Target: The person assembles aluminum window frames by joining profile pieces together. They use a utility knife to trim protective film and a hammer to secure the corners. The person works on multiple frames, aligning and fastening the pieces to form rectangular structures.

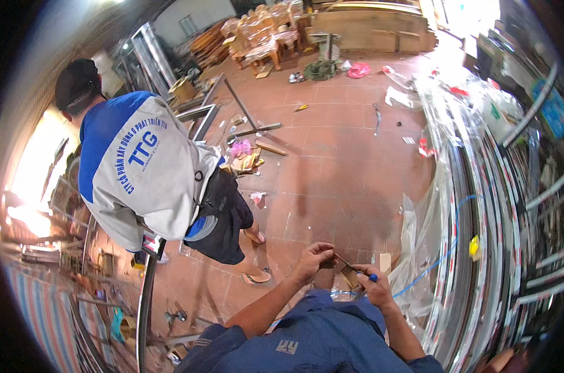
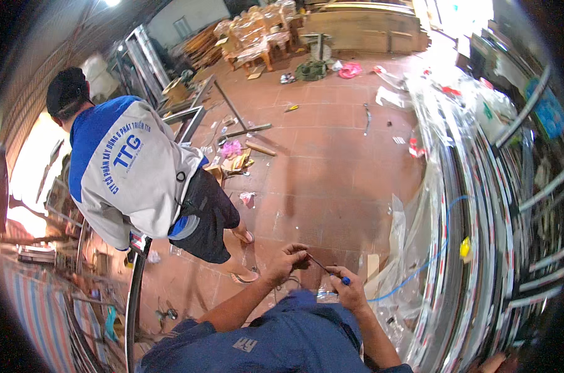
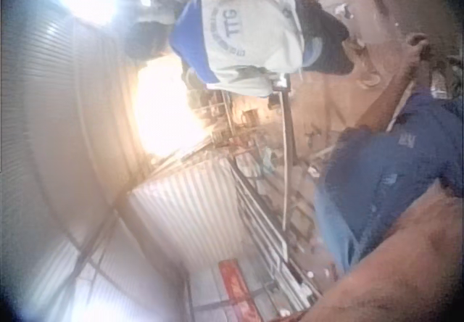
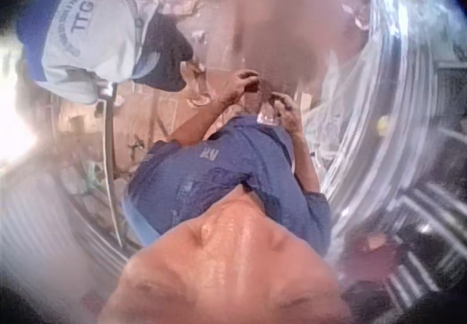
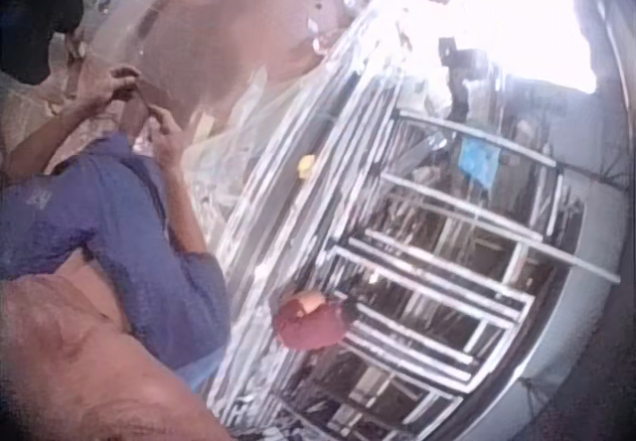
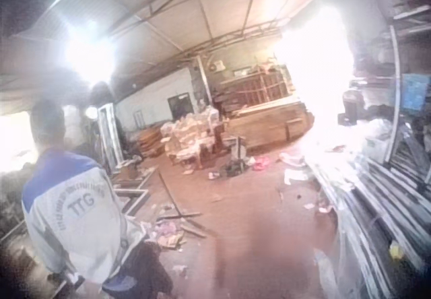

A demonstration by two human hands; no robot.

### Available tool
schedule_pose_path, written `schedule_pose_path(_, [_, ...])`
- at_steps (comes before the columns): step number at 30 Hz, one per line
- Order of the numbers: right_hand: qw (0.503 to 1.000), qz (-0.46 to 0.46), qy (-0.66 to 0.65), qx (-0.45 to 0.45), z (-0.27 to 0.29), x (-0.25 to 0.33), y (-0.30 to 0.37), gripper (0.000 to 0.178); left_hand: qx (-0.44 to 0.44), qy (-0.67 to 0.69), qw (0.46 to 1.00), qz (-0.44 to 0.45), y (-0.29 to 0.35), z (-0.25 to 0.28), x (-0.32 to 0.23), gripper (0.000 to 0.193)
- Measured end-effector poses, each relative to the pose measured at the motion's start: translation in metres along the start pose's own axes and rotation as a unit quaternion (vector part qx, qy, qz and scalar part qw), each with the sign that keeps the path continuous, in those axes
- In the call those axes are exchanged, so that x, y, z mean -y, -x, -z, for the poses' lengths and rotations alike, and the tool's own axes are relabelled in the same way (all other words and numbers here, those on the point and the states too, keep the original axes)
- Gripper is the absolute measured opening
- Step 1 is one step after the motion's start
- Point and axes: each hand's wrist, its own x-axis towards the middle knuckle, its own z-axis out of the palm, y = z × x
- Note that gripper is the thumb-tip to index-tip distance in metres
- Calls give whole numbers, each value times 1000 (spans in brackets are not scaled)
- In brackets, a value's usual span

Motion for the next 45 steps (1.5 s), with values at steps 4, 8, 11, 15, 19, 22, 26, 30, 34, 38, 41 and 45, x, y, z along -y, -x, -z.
schedule_pose_path(4, [994, 21, 68, 84, 26, 55, -117, 31, -36, 9, 999, -28, -72, 6, -69, 21])
schedule_pose_path(8, [979, 3, 132, 156, 24, 106, -252, 29, -29, -16, 999, -27, -155, 55, -130, 16])
schedule_pose_path(11, [976, -52, 86, 192, 22, 127, -366, 29, 38, -79, 995, -40, -229, 95, -202, 17])
schedule_pose_path(15, [981, 28, 129, 139, -11, 153, -494, 27, 21, -121, 991, -42, -325, 127, -302, 20])
schedule_pose_path(19, [971, 115, 175, 115, -59, 190, -600, 27, 6, -115, 991, -67, -399, 168, -412, 22])
schedule_pose_path(22, [990, 21, 6, 139, -96, 203, -693, 33, -45, -57, 988, -135, -439, 192, -479, 21])
schedule_pose_path(26, [936, -167, -218, 220, -163, 217, -829, 44, -231, 16, 938, -257, -509, 237, -525, 30])
schedule_pose_path(30, [885, -239, -238, 320, -217, 211, -976, 39, -344, 104, 883, -303, -583, 299, -569, 44])
schedule_pose_path(34, [827, -276, -224, 435, -269, 221, -1098, 38, -373, 145, 851, -338, -618, 339, -619, 70])
schedule_pose_path(38, [753, -287, -202, 556, -329, 268, -1181, 33, -303, 345, 796, -394, -632, 376, -646, 87])
schedule_pose_path(41, [726, -308, -190, 585, -371, 277, -1233, 30, -418, 414, 718, -372, -643, 423, -637, 83])
schedule_pose_path(45, [703, -312, -194, 609, -430, 275, -1284, 32, -487, 520, 591, -378, -665, 516, -615, 64])
